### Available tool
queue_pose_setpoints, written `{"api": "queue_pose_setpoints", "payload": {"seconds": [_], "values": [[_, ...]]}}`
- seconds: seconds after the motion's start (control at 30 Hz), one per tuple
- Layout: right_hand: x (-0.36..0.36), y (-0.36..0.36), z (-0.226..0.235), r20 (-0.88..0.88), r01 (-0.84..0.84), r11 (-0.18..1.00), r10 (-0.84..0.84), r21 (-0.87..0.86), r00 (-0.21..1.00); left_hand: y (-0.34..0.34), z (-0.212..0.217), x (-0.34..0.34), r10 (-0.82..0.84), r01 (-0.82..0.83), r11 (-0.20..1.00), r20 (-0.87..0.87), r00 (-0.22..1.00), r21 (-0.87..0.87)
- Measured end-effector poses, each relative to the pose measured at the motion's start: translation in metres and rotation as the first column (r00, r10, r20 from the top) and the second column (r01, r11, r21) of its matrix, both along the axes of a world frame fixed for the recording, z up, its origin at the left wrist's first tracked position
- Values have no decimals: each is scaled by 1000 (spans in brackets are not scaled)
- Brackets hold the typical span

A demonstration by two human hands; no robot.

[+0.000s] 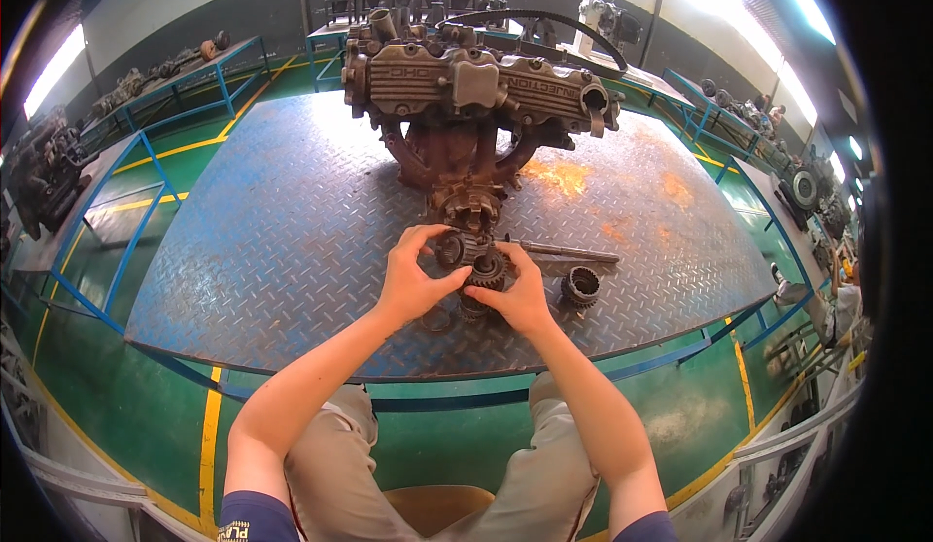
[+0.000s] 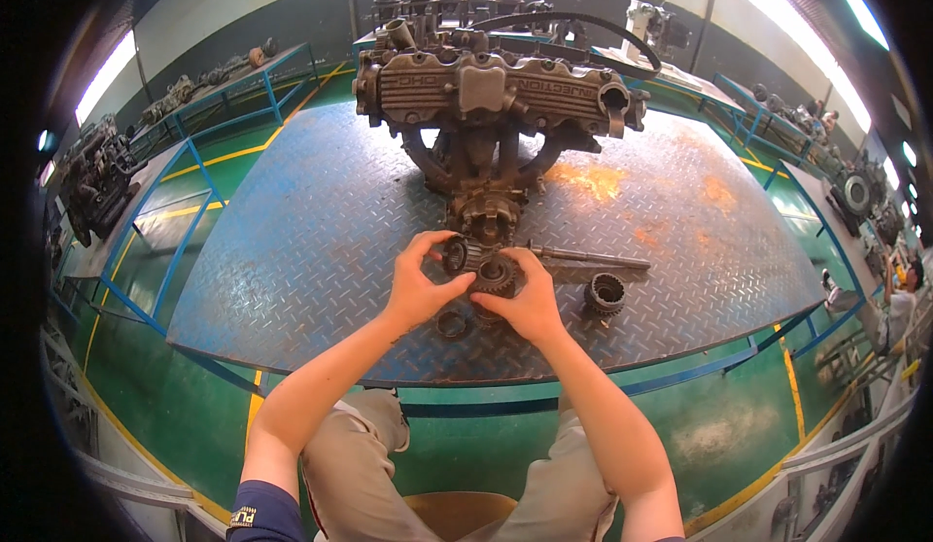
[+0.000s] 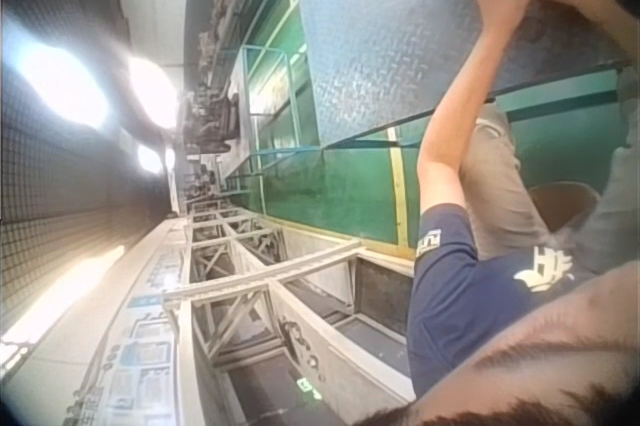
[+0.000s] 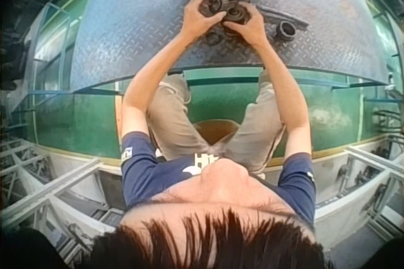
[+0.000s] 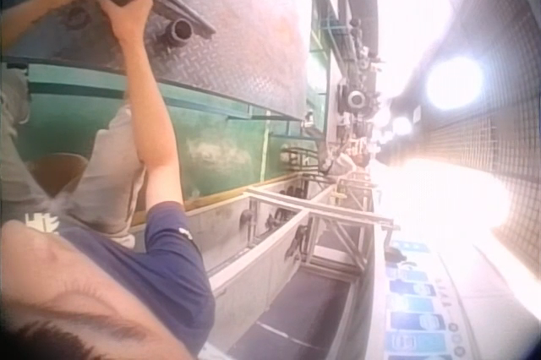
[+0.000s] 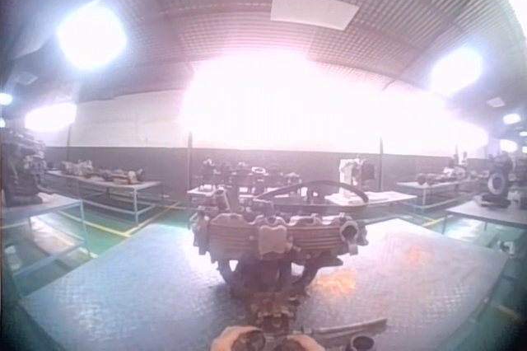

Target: The person is assembling engine gears and bearings onto a shaft by hand on a workbench.

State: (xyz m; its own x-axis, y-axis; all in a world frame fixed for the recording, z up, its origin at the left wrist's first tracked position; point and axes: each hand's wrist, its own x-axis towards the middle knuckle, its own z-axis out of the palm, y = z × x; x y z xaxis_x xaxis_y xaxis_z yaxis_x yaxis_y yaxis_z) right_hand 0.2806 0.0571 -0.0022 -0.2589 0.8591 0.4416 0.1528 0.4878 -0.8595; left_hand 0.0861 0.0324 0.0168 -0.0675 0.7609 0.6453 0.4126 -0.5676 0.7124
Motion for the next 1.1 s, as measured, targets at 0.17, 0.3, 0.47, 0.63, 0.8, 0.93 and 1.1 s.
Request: {"api": "queue_pose_setpoints", "payload": {"seconds": [0.17,0.3,0.47,0.63,0.8,0.93,1.1], "values": [[-2,-2,4,-8,4,1000,-4,4,1000,-1,3,-2,10,-10,1000,7,1000,-6],[-9,-3,12,-86,-9,1000,11,25,996,-1,1,-7,20,-20,1000,24,1000,10],[-13,-6,16,-179,-6,1000,4,-13,984,-6,5,-15,25,-25,1000,26,999,5],[-18,-11,25,-313,-36,999,22,-40,950,-3,-7,-35,75,-75,997,-3,997,18],[-4,-13,34,-412,6,999,12,43,911,9,-28,-54,148,-142,979,28,989,-149],[21,-14,41,-382,96,994,-68,53,922,9,-37,-72,213,-221,932,-59,975,-286],[81,2,21,-181,294,953,-277,76,944,1,-40,-78,192,-231,913,-144,971,-335]]}}
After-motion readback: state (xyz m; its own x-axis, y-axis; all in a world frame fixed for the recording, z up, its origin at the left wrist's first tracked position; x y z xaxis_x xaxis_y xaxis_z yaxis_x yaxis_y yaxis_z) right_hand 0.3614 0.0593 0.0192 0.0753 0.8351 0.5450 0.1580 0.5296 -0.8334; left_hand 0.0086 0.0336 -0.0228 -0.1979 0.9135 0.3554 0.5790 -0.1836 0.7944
